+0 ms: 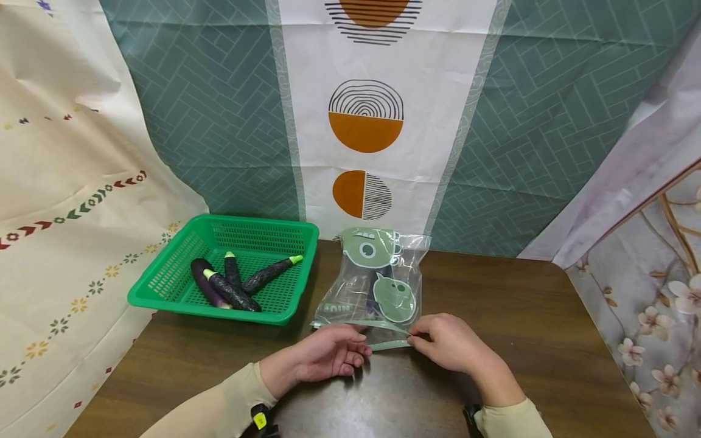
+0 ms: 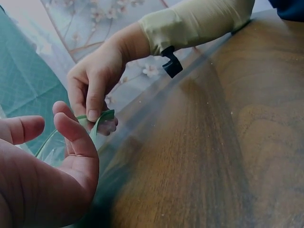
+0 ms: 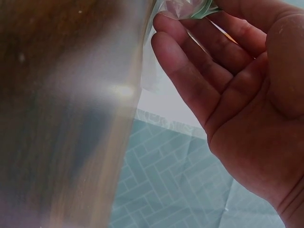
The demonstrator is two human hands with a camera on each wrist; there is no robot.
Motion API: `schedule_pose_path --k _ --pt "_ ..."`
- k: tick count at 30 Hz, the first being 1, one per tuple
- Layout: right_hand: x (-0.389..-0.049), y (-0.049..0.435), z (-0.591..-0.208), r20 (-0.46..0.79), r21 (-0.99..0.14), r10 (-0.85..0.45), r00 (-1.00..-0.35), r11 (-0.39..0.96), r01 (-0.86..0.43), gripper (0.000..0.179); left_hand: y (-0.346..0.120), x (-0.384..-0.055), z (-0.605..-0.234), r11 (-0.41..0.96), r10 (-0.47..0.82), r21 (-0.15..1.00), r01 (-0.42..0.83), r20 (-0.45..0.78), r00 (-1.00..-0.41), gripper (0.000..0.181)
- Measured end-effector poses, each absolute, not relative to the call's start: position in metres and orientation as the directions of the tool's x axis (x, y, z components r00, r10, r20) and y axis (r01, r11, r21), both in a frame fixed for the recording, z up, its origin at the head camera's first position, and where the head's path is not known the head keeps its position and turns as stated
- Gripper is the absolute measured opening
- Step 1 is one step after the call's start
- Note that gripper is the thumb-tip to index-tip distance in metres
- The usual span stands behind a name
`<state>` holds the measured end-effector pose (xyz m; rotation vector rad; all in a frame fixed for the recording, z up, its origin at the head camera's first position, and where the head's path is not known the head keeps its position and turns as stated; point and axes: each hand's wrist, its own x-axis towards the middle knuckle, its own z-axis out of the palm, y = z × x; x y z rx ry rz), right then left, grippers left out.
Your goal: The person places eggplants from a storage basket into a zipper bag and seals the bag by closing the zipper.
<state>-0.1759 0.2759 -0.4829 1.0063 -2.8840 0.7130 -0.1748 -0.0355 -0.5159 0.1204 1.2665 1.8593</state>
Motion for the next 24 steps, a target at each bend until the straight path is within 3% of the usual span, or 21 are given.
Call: schedule_pose_path --k 13,18,24 --pt "-0.1772 0.2730 -0.4841 0.215 -0.395 -0.579 -0.787 0.685 -0.612 0.009 -0.0390 -0.1752 -0.5162 -0.097 0.719 0.797 -0.596 -0.358 -0.596 0.012" --pt "-0.1765 0.2731 -0.4863 0.236 -0.403 -0.563 -0.792 0.685 -0.607 0.011 -0.0383 -0.1728 -0.5192 -0.105 0.723 0.793 -0.600 -0.354 -0.594 0.029" --pt "-0.1761 0.2727 -0.4875 0.271 -0.411 -0.554 -0.787 0.673 -0.615 0.014 -0.0385 -0.1694 -0.5197 -0.117 0.719 0.792 -0.599 -0.349 -0.602 0.070"
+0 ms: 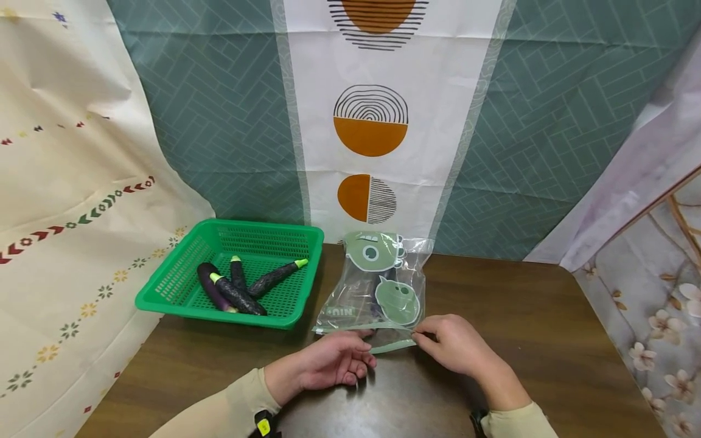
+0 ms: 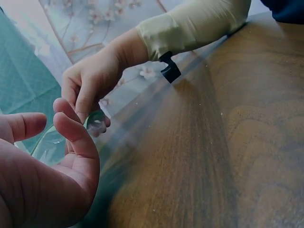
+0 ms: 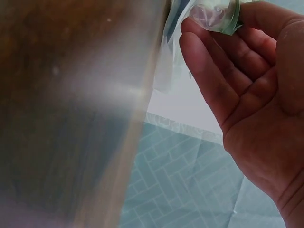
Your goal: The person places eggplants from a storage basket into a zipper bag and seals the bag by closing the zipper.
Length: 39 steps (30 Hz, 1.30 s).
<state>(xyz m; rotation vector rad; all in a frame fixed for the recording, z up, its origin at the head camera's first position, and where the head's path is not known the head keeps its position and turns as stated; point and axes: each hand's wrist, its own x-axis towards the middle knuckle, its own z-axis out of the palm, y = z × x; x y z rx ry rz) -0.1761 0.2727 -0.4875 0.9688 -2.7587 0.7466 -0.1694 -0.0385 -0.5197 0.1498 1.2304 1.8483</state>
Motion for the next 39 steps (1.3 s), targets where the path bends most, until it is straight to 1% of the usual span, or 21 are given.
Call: schedule_pose_path --k 3,6,7,8,10,11,12,13,14,15,18,20,22,28,36,39 --pt "-0.175 0.273 -0.488 0.281 -0.409 -0.550 -0.787 0.673 -0.616 0.014 -0.040 -0.167 -0.517 -0.117 0.715 0.802 -0.586 -0.342 -0.610 0.080" --pt "-0.176 0.272 -0.489 0.285 -0.407 -0.552 -0.784 0.671 -0.620 0.014 -0.042 -0.164 -0.509 -0.110 0.720 0.817 -0.566 -0.328 -0.612 0.081" --pt "-0.176 0.273 -0.490 0.287 -0.406 -0.553 -0.782 0.669 -0.622 0.014 -0.043 -0.164 -0.506 -0.107 0.726 0.822 -0.559 -0.319 -0.609 0.075" --pt "-0.176 0.273 -0.490 0.289 -0.406 -0.553 -0.782 0.669 -0.623 0.014 -0.044 -0.164 -0.503 -0.102 0.734 0.829 -0.549 -0.310 -0.605 0.064" --pt "-0.177 0.273 -0.490 0.297 -0.405 -0.551 -0.780 0.667 -0.625 0.015 -0.045 -0.164 -0.498 -0.092 0.751 0.839 -0.536 -0.295 -0.591 0.038" --pt "-0.177 0.273 -0.490 0.299 -0.405 -0.549 -0.781 0.668 -0.624 0.016 -0.046 -0.164 -0.496 -0.087 0.762 0.842 -0.532 -0.288 -0.580 0.028" --pt "-0.176 0.274 -0.489 0.296 -0.407 -0.546 -0.784 0.671 -0.620 0.016 -0.047 -0.165 -0.494 -0.078 0.772 0.845 -0.529 -0.284 -0.568 0.020" --pt "-0.176 0.274 -0.489 0.294 -0.408 -0.544 -0.786 0.672 -0.618 0.016 -0.048 -0.165 -0.493 -0.067 0.783 0.847 -0.527 -0.283 -0.554 0.017" --pt "-0.176 0.274 -0.489 0.291 -0.410 -0.542 -0.789 0.674 -0.614 0.015 -0.049 -0.165 -0.492 -0.058 0.791 0.850 -0.524 -0.281 -0.544 0.019" --pt "-0.175 0.273 -0.488 0.287 -0.412 -0.540 -0.791 0.676 -0.611 0.015 -0.050 -0.165 -0.492 -0.049 0.798 0.852 -0.521 -0.280 -0.534 0.028" --pt "-0.175 0.273 -0.489 0.277 -0.413 -0.541 -0.794 0.679 -0.607 0.013 -0.055 -0.166 -0.489 -0.027 0.814 0.863 -0.504 -0.274 -0.513 0.061" --pt "-0.175 0.273 -0.489 0.277 -0.410 -0.543 -0.793 0.680 -0.608 0.013 -0.058 -0.167 -0.484 -0.020 0.815 0.878 -0.478 -0.263 -0.516 0.072" --pt "-0.175 0.273 -0.489 0.278 -0.407 -0.544 -0.792 0.680 -0.610 0.012 -0.063 -0.168 -0.478 -0.018 0.812 0.893 -0.449 -0.249 -0.528 0.072" --pt "-0.176 0.273 -0.488 0.258 -0.421 -0.546 -0.797 0.679 -0.601 0.012 -0.082 -0.177 -0.457 -0.042 0.797 0.934 -0.355 -0.183 -0.576 0.062" --pt "-0.177 0.274 -0.489 0.250 -0.436 -0.544 -0.801 0.675 -0.595 0.013 -0.110 -0.191 -0.436 -0.053 0.716 0.982 -0.183 -0.091 -0.693 0.057" --pt "-0.177 0.274 -0.490 0.263 -0.428 -0.545 -0.796 0.674 -0.603 0.013 -0.120 -0.196 -0.429 -0.063 0.682 0.988 -0.139 -0.059 -0.729 0.058"
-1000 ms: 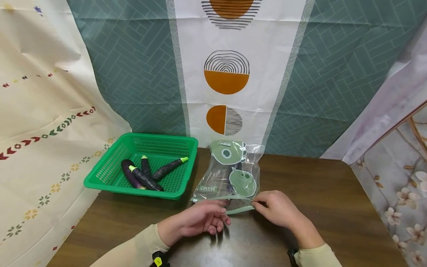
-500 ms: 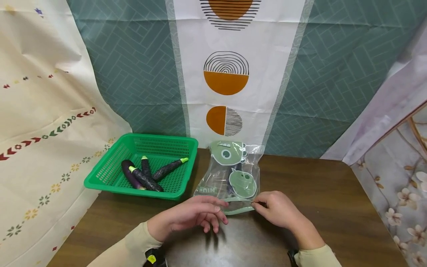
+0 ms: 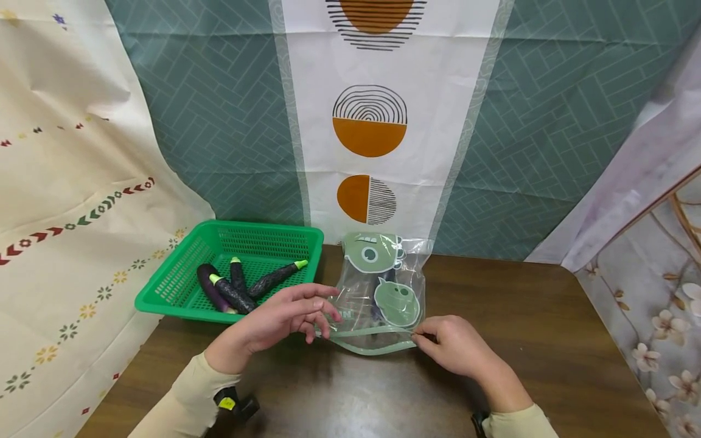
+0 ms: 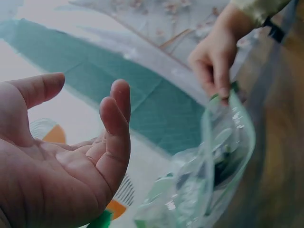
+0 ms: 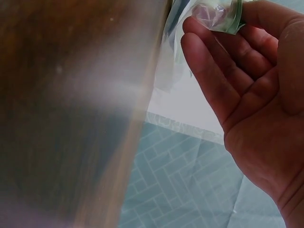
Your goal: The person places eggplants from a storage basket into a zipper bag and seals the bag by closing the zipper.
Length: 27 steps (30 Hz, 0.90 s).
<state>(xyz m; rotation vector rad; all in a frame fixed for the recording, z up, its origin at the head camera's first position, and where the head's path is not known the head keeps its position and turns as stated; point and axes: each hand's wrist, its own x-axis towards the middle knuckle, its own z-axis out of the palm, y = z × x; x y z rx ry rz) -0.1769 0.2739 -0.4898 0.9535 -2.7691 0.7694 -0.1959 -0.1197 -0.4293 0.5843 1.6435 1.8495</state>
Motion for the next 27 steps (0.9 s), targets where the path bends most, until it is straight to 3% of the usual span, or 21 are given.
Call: schedule_pose_path --k 7,13,21,27 --pt "-0.178 0.272 -0.491 0.314 -0.407 -0.556 -0.770 0.654 -0.638 0.018 -0.141 -0.205 -0.417 -0.132 0.628 0.989 -0.065 0.033 -0.778 0.056" --pt "-0.177 0.271 -0.492 0.331 -0.409 -0.558 -0.761 0.642 -0.649 0.018 -0.154 -0.213 -0.410 -0.098 0.549 0.995 -0.036 0.024 -0.836 0.056" --pt "-0.173 0.273 -0.491 0.301 -0.422 -0.554 -0.776 0.652 -0.630 0.016 -0.165 -0.233 -0.412 0.138 0.338 0.984 0.117 0.064 -0.939 0.063" --pt "-0.175 0.274 -0.491 0.298 -0.430 -0.556 -0.776 0.647 -0.629 0.017 -0.170 -0.243 -0.405 0.345 0.236 0.922 0.176 0.096 -0.967 0.072"
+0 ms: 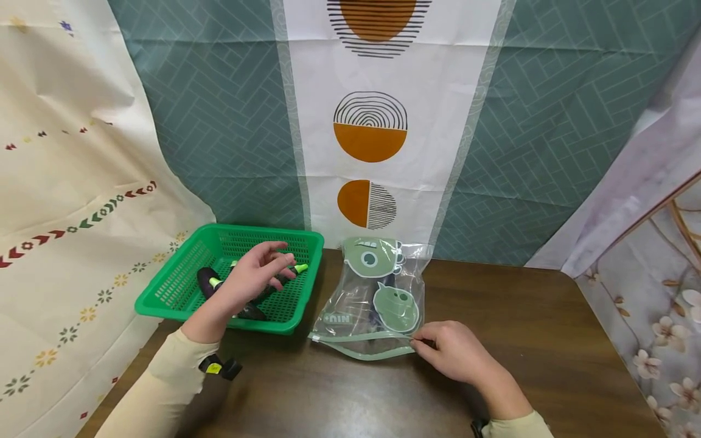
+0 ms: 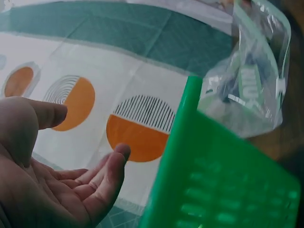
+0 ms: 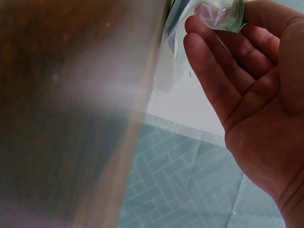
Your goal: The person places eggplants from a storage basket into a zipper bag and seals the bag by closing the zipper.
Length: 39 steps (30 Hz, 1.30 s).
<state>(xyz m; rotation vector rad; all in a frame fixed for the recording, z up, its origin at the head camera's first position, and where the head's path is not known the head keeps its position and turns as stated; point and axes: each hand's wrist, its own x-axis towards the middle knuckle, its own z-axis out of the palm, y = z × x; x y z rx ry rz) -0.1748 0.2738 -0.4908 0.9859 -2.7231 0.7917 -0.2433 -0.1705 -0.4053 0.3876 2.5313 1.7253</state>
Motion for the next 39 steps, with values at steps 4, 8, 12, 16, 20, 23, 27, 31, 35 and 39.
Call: schedule_pose_path --k 4,8,12,16,20,23,27,31,35,39 --pt "-0.175 0.274 -0.491 0.304 -0.424 -0.556 -0.774 0.648 -0.632 0.016 -0.171 -0.250 -0.399 0.477 0.206 0.858 0.189 0.100 -0.974 0.078" --pt "-0.175 0.273 -0.491 0.314 -0.412 -0.562 -0.765 0.645 -0.643 0.016 -0.171 -0.256 -0.398 0.635 0.196 0.744 0.211 0.109 -0.975 0.081" --pt "-0.175 0.273 -0.491 0.322 -0.405 -0.563 -0.761 0.644 -0.649 0.017 -0.170 -0.262 -0.401 0.761 0.226 0.599 0.249 0.115 -0.967 0.086" --pt "-0.175 0.273 -0.491 0.312 -0.409 -0.560 -0.767 0.650 -0.641 0.016 -0.168 -0.266 -0.402 0.844 0.271 0.451 0.290 0.109 -0.957 0.086" --pt "-0.174 0.272 -0.491 0.302 -0.415 -0.557 -0.774 0.654 -0.633 0.016 -0.167 -0.269 -0.402 0.898 0.313 0.296 0.324 0.086 -0.946 0.086" --pt "-0.174 0.272 -0.491 0.304 -0.416 -0.557 -0.773 0.652 -0.633 0.016 -0.169 -0.271 -0.404 0.916 0.341 0.204 0.345 0.057 -0.938 0.086" --pt "-0.175 0.269 -0.494 0.310 -0.411 -0.559 -0.769 0.650 -0.639 0.015 -0.173 -0.273 -0.405 0.927 0.359 0.114 0.358 0.009 -0.933 0.083" --pt "-0.176 0.266 -0.495 0.302 -0.415 -0.558 -0.773 0.653 -0.633 0.015 -0.176 -0.275 -0.405 0.936 0.349 0.052 0.347 -0.031 -0.937 0.081" --pt "-0.176 0.267 -0.493 0.287 -0.415 -0.561 -0.776 0.657 -0.629 0.013 -0.178 -0.278 -0.408 0.942 0.335 0.015 0.335 -0.084 -0.938 0.080" --pt "-0.175 0.270 -0.491 0.291 -0.408 -0.555 -0.779 0.664 -0.626 0.014 -0.179 -0.284 -0.415 0.938 0.343 0.001 0.346 -0.132 -0.930 0.080"
